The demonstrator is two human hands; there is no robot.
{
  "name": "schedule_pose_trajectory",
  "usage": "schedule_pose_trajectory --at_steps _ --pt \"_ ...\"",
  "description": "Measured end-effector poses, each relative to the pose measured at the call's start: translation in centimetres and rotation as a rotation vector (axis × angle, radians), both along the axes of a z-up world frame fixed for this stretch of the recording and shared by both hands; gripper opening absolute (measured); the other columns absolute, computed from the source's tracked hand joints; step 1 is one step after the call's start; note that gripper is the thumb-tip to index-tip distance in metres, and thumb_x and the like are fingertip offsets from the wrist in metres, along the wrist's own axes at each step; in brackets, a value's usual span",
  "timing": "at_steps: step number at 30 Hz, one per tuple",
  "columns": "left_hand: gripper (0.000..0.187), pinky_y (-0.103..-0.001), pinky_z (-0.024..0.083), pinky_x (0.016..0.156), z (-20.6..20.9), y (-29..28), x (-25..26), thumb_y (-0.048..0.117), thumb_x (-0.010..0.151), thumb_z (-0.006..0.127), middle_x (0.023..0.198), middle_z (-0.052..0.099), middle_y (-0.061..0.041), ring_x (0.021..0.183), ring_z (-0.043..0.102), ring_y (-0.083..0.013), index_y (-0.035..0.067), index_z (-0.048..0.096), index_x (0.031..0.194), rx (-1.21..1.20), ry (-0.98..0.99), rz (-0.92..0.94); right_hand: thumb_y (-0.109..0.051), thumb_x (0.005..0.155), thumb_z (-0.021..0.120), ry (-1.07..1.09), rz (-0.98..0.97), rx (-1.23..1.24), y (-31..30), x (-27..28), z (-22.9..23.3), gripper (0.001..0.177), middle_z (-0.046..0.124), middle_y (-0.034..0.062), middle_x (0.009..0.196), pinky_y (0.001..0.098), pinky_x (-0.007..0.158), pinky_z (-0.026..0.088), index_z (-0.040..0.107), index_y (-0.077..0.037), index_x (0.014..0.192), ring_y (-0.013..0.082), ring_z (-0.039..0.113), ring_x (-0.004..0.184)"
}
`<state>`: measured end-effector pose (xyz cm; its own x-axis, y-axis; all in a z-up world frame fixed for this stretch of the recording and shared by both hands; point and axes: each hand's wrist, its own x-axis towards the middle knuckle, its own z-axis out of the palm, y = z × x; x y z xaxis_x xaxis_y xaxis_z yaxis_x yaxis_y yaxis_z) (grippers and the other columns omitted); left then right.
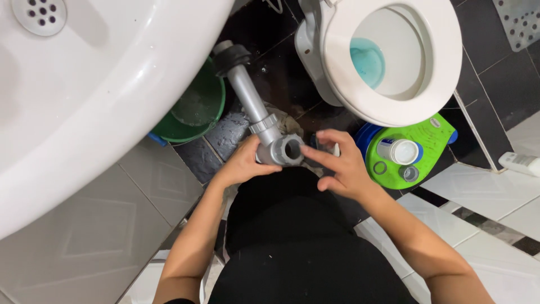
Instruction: The recorder is repairing or assembling a sink trap/pipe assembly in a bathroom setting.
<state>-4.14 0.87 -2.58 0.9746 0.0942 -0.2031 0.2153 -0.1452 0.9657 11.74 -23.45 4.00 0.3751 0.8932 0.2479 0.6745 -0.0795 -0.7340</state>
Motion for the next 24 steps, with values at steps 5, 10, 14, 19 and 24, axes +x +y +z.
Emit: schedule_pose_trajectory --at_steps 5,10,14,19,24 --pt "0.078 -0.044 0.045 0.11 0.2 0.1 0.2 0.027 0.071 0.091 0.134 0.061 -0.017 0.129 0.058 -0.0315 0.003 0.053 0.135 0.056 0.003 0.052 -0.078 0.1 0.032 0.322 -0.043 0.089 1.1 -1.4 1.9 0.082 0.041 0.0116 0.145 0.0422 0.111 0.042 0.075 -0.012 0.123 0.0273 0.048 0.127" --pt "0.075 -0.043 0.048 0.108 0.4 -0.1 0.7 0.03 0.071 0.09 0.132 0.063 -0.016 0.127 0.061 -0.0308 0.005 0.056 0.133 0.101 -0.024 0.077 -0.075 0.105 0.029 0.458 -0.125 0.037 3.1 -1.2 3.0 0.082 0.037 0.0164 0.151 0.047 0.117 0.037 0.074 -0.007 0.114 0.0326 0.044 0.134" --pt "0.078 -0.047 0.044 0.108 0.8 -0.5 0.9 0.029 0.071 0.09 0.134 0.06 -0.018 0.129 0.057 -0.0367 0.003 0.054 0.135 0.209 -0.034 0.054 -0.072 0.105 0.033 0.293 -0.229 -0.071 3.6 -0.9 3.8 0.075 0.038 0.0182 0.153 0.0456 0.111 0.042 0.072 -0.008 0.111 0.0344 0.047 0.133" --pt "0.076 -0.046 0.046 0.106 1.2 -1.0 1.1 0.032 0.07 0.09 0.134 0.061 -0.017 0.128 0.058 -0.0367 0.003 0.056 0.132 0.201 0.001 0.094 -0.069 0.105 0.037 0.063 -0.262 -0.085 3.4 -0.9 4.1 0.073 0.039 0.021 0.155 0.0455 0.107 0.044 0.07 -0.007 0.126 0.036 0.048 0.135" --pt "0.076 -0.047 0.046 0.106 0.7 -1.4 1.0 0.033 0.069 0.092 0.129 0.064 -0.016 0.124 0.061 -0.0349 0.004 0.056 0.129 0.193 0.031 0.12 -0.07 0.103 0.037 -0.08 -0.272 -0.075 3.0 -1.6 3.9 0.073 0.04 0.022 0.157 0.05 0.117 0.04 0.071 -0.011 0.129 0.0396 0.045 0.143"
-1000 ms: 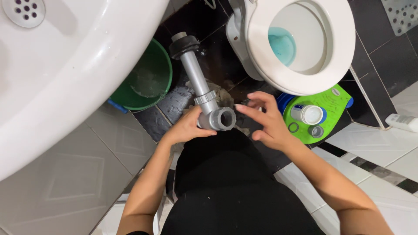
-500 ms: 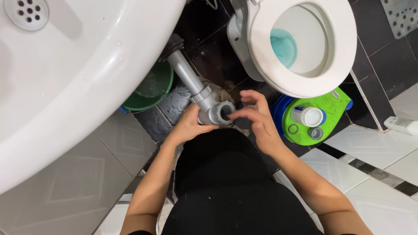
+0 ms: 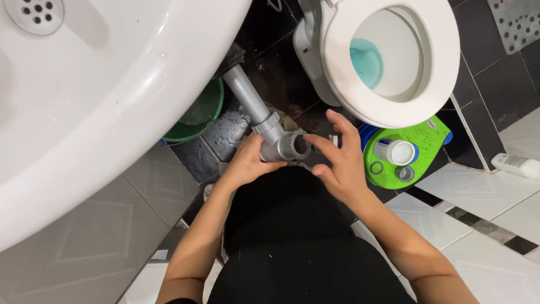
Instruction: The recorder is repairing or assembling a sink trap/pipe assembly in a bathroom setting.
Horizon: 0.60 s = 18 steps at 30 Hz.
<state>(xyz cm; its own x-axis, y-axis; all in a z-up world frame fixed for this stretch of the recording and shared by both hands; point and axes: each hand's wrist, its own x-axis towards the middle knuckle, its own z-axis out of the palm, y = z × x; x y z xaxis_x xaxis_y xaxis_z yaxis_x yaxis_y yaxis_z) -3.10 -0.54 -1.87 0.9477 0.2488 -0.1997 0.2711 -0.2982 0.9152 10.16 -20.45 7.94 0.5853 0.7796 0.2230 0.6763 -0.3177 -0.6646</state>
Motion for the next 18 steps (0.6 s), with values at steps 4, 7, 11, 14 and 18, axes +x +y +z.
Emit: schedule_pose_trajectory --at_steps 4,7,11,14,18 --pt "0.075 -0.048 0.046 0.105 0.6 -0.2 0.2 0.031 0.07 0.091 0.131 0.064 -0.016 0.126 0.06 -0.0358 0.003 0.056 0.131 -0.013 -0.038 0.003 -0.071 0.102 0.038 -0.079 -0.003 -0.036 0.3 -0.3 -0.1 0.075 0.039 0.0236 0.159 0.0523 0.121 0.037 0.071 -0.011 0.131 0.0427 0.041 0.147" --pt "0.077 -0.046 0.05 0.103 0.5 -0.3 -0.2 0.034 0.07 0.09 0.131 0.063 -0.015 0.124 0.061 -0.0331 0.004 0.055 0.131 -0.061 0.024 0.01 -0.073 0.099 0.037 -0.128 0.019 -0.048 0.7 -0.3 -0.2 0.078 0.038 0.0243 0.16 0.0525 0.121 0.037 0.069 -0.011 0.135 0.0434 0.041 0.148" --pt "0.082 -0.047 0.047 0.106 -1.4 -0.3 -1.8 0.031 0.071 0.091 0.133 0.061 -0.019 0.127 0.059 -0.0334 0.003 0.051 0.137 -0.082 0.044 0.028 -0.069 0.102 0.035 -0.086 -0.021 -0.05 1.2 0.8 -2.8 0.08 0.031 0.0268 0.163 0.0528 0.121 0.034 0.059 -0.007 0.146 0.0435 0.037 0.149" --pt "0.086 -0.046 0.046 0.106 -3.5 -0.2 -3.2 0.03 0.071 0.091 0.136 0.059 -0.02 0.128 0.057 -0.0335 0.003 0.048 0.141 -0.089 0.15 0.081 -0.056 0.109 0.039 0.246 -0.131 0.02 0.0 1.0 -11.1 0.066 0.036 0.0243 0.162 0.0492 0.121 0.033 0.058 -0.007 0.148 0.0399 0.039 0.15" --pt "0.085 -0.041 0.048 0.105 -7.6 -0.8 -5.8 0.03 0.073 0.087 0.135 0.062 -0.017 0.125 0.062 -0.0295 0.004 0.046 0.143 -0.174 0.357 0.113 -0.042 0.1 0.061 0.684 -0.344 -0.219 -2.4 -3.2 -33.7 0.052 0.055 0.02 0.146 0.0411 0.114 0.043 0.062 -0.007 0.139 0.035 0.055 0.136"
